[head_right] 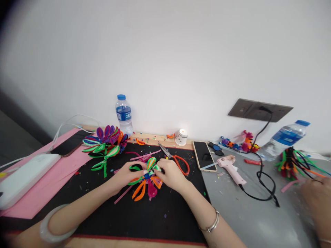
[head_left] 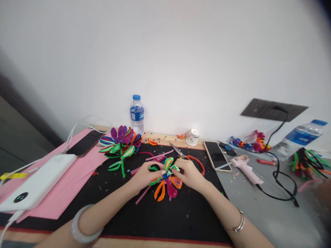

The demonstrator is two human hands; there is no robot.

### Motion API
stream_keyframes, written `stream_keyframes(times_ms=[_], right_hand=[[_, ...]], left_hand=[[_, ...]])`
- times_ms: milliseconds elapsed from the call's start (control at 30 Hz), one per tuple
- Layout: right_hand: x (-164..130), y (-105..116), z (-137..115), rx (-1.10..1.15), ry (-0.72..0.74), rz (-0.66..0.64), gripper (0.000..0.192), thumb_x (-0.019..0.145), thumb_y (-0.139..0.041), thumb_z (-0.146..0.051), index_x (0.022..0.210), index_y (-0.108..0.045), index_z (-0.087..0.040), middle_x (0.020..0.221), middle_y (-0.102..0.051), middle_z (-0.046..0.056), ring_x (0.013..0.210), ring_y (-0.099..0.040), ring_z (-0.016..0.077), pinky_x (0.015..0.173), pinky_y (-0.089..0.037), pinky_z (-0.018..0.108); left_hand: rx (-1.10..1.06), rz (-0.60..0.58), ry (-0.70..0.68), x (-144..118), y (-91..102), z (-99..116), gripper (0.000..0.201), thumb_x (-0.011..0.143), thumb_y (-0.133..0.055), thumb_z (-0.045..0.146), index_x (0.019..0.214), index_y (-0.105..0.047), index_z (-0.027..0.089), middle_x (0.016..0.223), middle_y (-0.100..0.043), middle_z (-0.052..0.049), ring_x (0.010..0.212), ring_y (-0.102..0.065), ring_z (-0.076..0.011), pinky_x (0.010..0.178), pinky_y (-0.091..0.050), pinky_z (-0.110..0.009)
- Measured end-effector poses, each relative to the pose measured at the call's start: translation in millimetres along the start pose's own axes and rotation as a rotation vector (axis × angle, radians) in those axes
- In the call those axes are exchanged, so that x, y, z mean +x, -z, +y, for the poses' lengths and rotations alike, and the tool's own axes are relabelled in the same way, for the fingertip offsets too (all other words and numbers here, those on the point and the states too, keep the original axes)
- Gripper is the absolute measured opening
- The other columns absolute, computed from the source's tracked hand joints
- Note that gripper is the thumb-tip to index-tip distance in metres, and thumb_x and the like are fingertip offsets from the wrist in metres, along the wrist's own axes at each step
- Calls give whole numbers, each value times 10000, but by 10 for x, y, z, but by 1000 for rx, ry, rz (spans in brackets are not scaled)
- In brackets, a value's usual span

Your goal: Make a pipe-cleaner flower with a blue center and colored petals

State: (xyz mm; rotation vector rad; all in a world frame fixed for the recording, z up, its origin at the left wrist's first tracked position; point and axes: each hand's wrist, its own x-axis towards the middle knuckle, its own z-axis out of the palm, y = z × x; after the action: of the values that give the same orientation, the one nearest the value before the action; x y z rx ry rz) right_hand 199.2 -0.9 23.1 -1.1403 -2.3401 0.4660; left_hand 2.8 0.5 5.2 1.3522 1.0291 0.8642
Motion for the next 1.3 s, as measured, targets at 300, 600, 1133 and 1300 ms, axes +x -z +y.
stream_keyframes(times_ms=[300, 600, 1133, 1300], right_hand=[[3, 12, -17, 4, -6, 1, 243, 806, -483, -159, 578, -400, -166, 592, -390, -31, 554, -389, 88, 530, -289, 210], [5, 2, -12, 12, -11, 11, 241, 799, -487, -150, 574, -405, -167, 589, -384, -32, 544, -381, 89, 519, -288, 213], [0, -4, 4, 15, -12, 14, 240, 806, -485, -170, 576, -418, -165, 585, -399, -30, 543, -381, 88, 524, -292, 210], [5, 2, -14, 13, -11, 10, 241, 805, -485, -170, 575, -413, -166, 584, -396, -30, 542, -383, 89, 519, -287, 211]], left_hand=[[17, 4, 0, -8, -1, 11, 211, 636, -666, 303, 763, -656, 135, 777, -656, -38, 731, -599, -178, 661, -473, -260], [8, 11, 15, -10, -5, 21, 216, 629, -668, 316, 745, -653, 134, 777, -661, -43, 723, -601, -187, 634, -481, -264], [17, -1, -3, 0, 1, -20, 223, 642, -659, 303, 780, -651, 128, 798, -649, -48, 757, -598, -194, 677, -478, -281], [30, -2, -18, 2, 1, -22, 222, 649, -655, 309, 779, -650, 129, 793, -652, -45, 766, -600, -196, 714, -474, -291]])
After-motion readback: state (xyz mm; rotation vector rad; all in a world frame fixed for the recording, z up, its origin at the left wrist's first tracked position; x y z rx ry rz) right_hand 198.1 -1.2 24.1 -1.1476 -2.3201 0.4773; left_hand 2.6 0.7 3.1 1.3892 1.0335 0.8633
